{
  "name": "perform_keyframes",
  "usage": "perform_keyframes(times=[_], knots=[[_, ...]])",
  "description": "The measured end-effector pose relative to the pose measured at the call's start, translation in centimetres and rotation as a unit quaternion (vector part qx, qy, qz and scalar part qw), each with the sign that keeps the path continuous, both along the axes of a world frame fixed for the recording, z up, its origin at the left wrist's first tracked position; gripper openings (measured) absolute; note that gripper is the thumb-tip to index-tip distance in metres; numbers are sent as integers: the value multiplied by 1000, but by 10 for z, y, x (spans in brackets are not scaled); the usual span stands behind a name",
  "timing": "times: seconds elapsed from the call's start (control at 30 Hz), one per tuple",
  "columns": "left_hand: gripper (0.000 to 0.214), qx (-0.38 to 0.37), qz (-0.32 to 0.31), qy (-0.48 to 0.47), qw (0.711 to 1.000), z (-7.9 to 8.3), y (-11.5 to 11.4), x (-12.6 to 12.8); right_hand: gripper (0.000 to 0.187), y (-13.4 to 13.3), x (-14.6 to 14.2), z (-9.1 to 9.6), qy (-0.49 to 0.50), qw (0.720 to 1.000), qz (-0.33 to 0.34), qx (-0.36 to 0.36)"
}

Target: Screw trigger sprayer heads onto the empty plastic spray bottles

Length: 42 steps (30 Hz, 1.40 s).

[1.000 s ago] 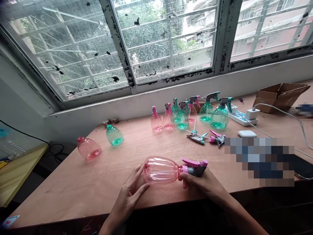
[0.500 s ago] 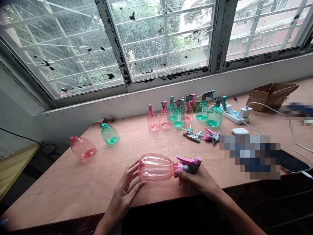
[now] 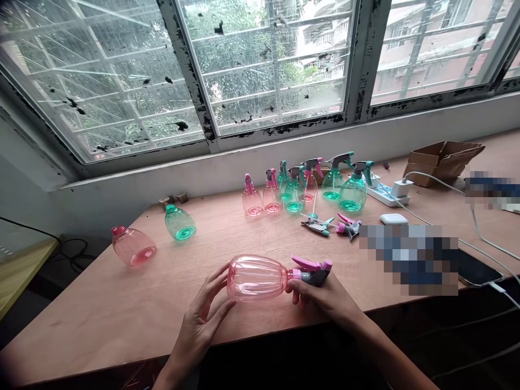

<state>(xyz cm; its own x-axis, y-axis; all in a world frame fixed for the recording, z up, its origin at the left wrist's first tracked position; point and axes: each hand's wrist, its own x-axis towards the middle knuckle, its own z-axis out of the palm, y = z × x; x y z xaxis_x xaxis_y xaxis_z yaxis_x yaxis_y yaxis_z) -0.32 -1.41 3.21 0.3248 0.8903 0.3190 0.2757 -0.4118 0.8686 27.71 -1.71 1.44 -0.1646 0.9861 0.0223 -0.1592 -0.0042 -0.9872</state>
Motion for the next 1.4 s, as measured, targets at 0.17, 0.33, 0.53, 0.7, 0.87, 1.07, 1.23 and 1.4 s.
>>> perform_keyframes(times=[0.17,0.33,0.53,0.7,0.87,1.07,1.23,1.4], knots=[[43,-89,-35,-55,994,-2,-3,0,35,0,0,0,-5,1000,0,-1],[53,-38,-16,32,999,8,-1,0,33,-1,1,0,-4,1000,-2,5],[54,-54,-13,22,998,-4,1,0,27,-1,2,-4,42,999,-7,9],[57,-79,-27,8,996,-2,1,0,26,-1,3,-6,27,1000,-4,8],[55,-4,4,99,995,-2,3,0,28,0,4,-4,5,1000,15,11],[65,30,30,110,993,-14,0,-2,29,1,2,-5,31,999,-7,-8],[58,141,54,135,979,-9,-3,1,25,1,-1,-1,58,998,-11,-28],[69,358,74,129,922,-10,-4,11,29,6,-3,1,75,997,-10,-21]])
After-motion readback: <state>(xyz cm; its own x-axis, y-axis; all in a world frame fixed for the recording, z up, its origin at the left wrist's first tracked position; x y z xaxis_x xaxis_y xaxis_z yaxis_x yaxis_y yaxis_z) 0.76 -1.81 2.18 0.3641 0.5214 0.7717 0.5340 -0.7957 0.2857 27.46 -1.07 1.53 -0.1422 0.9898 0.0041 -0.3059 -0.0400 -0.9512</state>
